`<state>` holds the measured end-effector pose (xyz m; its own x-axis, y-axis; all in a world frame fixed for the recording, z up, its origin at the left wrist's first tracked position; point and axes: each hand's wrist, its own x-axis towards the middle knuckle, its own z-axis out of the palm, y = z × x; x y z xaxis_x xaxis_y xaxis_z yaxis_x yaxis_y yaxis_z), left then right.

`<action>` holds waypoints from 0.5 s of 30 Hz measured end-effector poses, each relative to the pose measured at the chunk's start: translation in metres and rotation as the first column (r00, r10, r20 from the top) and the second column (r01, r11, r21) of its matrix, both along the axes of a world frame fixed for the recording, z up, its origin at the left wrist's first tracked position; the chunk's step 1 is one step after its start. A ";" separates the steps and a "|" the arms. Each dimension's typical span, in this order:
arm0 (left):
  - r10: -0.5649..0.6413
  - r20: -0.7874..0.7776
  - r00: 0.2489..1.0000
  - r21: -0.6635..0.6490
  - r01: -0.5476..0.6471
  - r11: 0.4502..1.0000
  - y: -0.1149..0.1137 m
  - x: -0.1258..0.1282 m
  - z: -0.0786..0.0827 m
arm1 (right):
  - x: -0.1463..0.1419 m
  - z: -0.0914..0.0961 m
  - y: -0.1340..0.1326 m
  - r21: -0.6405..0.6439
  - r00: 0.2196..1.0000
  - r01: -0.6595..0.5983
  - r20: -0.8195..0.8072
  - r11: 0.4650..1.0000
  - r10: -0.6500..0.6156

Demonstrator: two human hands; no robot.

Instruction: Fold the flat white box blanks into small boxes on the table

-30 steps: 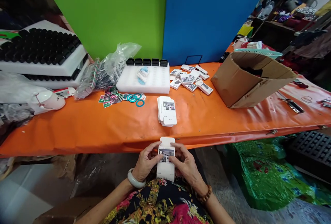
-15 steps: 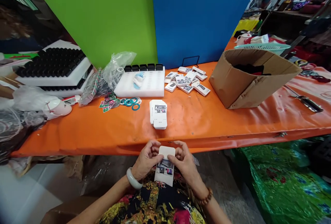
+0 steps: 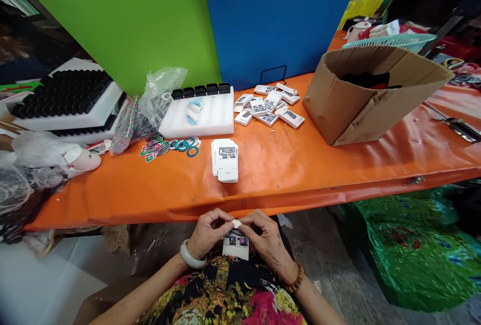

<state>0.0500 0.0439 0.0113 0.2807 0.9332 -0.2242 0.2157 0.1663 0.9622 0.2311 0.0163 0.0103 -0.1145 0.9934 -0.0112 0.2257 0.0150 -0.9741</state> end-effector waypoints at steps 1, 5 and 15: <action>0.012 -0.008 1.000 -0.009 -0.012 1.000 0.000 0.000 0.001 | -0.001 0.001 0.001 -0.009 1.000 0.012 0.005 1.000 -0.012; 0.054 0.003 0.999 -0.086 -0.053 0.995 0.006 0.005 0.010 | -0.006 0.006 0.008 -0.196 0.987 0.069 -0.130 0.978 -0.096; 0.008 0.061 0.998 -0.197 0.005 0.980 0.006 -0.004 0.007 | -0.011 0.005 0.009 -0.409 0.953 0.030 -0.262 0.912 -0.149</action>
<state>0.0457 0.0495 0.0182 0.2982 0.8730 -0.3860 0.1567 0.3541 0.9220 0.2198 0.0255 0.0155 -0.0827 0.9189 -0.3857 -0.0764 -0.3918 -0.9169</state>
